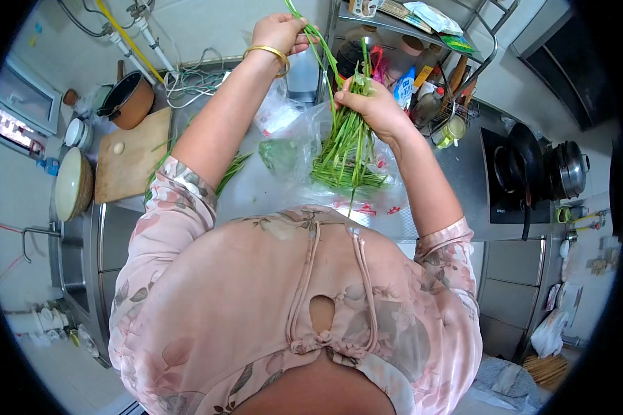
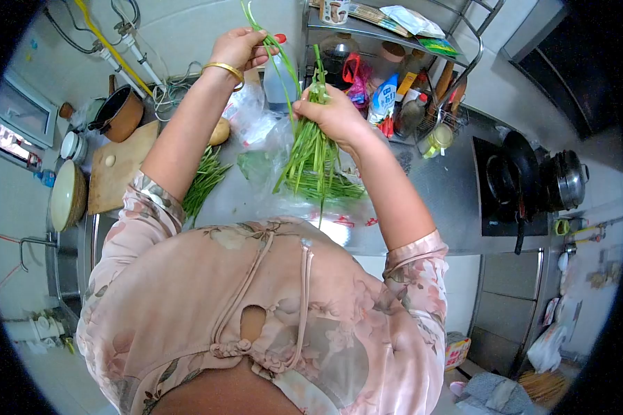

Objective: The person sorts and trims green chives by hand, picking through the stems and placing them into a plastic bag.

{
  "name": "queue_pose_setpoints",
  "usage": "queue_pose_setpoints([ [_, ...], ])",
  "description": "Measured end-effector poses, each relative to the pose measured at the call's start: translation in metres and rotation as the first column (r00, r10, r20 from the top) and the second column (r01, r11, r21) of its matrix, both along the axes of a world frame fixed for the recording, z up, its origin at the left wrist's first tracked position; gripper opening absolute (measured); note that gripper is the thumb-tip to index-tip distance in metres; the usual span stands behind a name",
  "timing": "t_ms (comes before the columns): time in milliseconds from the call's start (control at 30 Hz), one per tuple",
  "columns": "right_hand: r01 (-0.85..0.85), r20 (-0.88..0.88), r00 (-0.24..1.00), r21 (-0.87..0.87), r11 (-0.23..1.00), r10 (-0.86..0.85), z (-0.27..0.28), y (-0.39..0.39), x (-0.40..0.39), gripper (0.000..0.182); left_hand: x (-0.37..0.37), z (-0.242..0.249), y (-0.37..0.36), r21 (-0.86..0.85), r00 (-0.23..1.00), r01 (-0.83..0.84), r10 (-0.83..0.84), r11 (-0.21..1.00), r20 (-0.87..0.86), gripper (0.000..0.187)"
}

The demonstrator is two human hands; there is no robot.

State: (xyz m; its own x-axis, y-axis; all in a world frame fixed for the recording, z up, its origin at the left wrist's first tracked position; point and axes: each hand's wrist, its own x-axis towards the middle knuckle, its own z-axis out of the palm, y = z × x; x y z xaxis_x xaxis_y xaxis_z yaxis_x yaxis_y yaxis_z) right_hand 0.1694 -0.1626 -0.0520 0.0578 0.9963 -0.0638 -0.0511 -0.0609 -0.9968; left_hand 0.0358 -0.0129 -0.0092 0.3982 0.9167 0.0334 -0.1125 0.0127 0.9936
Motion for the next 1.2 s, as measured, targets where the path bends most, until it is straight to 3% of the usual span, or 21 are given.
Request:
queue_pose_setpoints([
  [133, -0.123, -0.125, 0.985, 0.002, 0.992, 0.123, -0.01, 0.0, -0.002, 0.01, -0.002, -0.001, 0.002, -0.005, 1.0, -0.008, 0.008, 1.0, 0.011, 0.019],
  [333, -0.099, -0.079, 0.992, 0.015, 0.995, 0.1, -0.013, -0.002, -0.012, 0.011, -0.004, -0.002, 0.004, 0.006, 1.0, -0.01, 0.01, 1.0, -0.003, 0.018],
  [433, 0.008, 0.048, 0.999, 0.088, 0.996, -0.012, -0.014, -0.004, -0.012, 0.012, -0.005, -0.001, 0.005, -0.015, 0.999, -0.036, 0.036, 0.999, 0.021, 0.016],
  [600, 0.153, 0.285, 0.912, 0.43, 0.89, -0.294, -0.006, -0.023, -0.009, 0.016, -0.007, -0.007, 0.012, -0.058, 0.996, -0.066, 0.069, 0.996, 0.056, 0.012],
  [700, 0.206, 0.314, 0.882, 0.414, 0.887, -0.351, -0.001, -0.043, 0.001, 0.016, -0.014, -0.007, 0.018, -0.102, 0.994, -0.065, 0.074, 0.993, 0.086, 0.013],
  [833, 0.131, 0.133, 0.979, 0.182, 0.975, -0.157, 0.003, -0.056, 0.033, 0.017, -0.021, -0.003, 0.019, -0.099, 0.996, -0.035, 0.042, 0.994, 0.073, 0.014],
  [867, 0.155, 0.133, 0.978, 0.05, 0.987, -0.161, 0.006, -0.058, 0.037, 0.017, -0.022, -0.002, 0.019, -0.096, 0.997, -0.028, 0.034, 0.995, 0.069, 0.014],
  [1000, 0.166, 0.006, 0.986, 0.005, 0.986, -0.166, 0.005, -0.05, 0.043, 0.018, -0.024, -0.006, 0.024, -0.095, 0.998, -0.022, 0.029, 0.995, 0.064, 0.014],
  [1133, 0.247, 0.09, 0.964, 0.045, 0.968, -0.25, 0.002, -0.035, 0.037, 0.016, -0.028, -0.003, 0.021, -0.089, 0.998, -0.029, 0.033, 0.996, 0.046, 0.014],
  [1200, 0.21, 0.132, 0.968, 0.043, 0.977, -0.214, 0.001, -0.027, 0.034, 0.016, -0.03, -0.003, 0.023, -0.08, 0.998, -0.028, 0.032, 0.996, 0.048, 0.014],
])
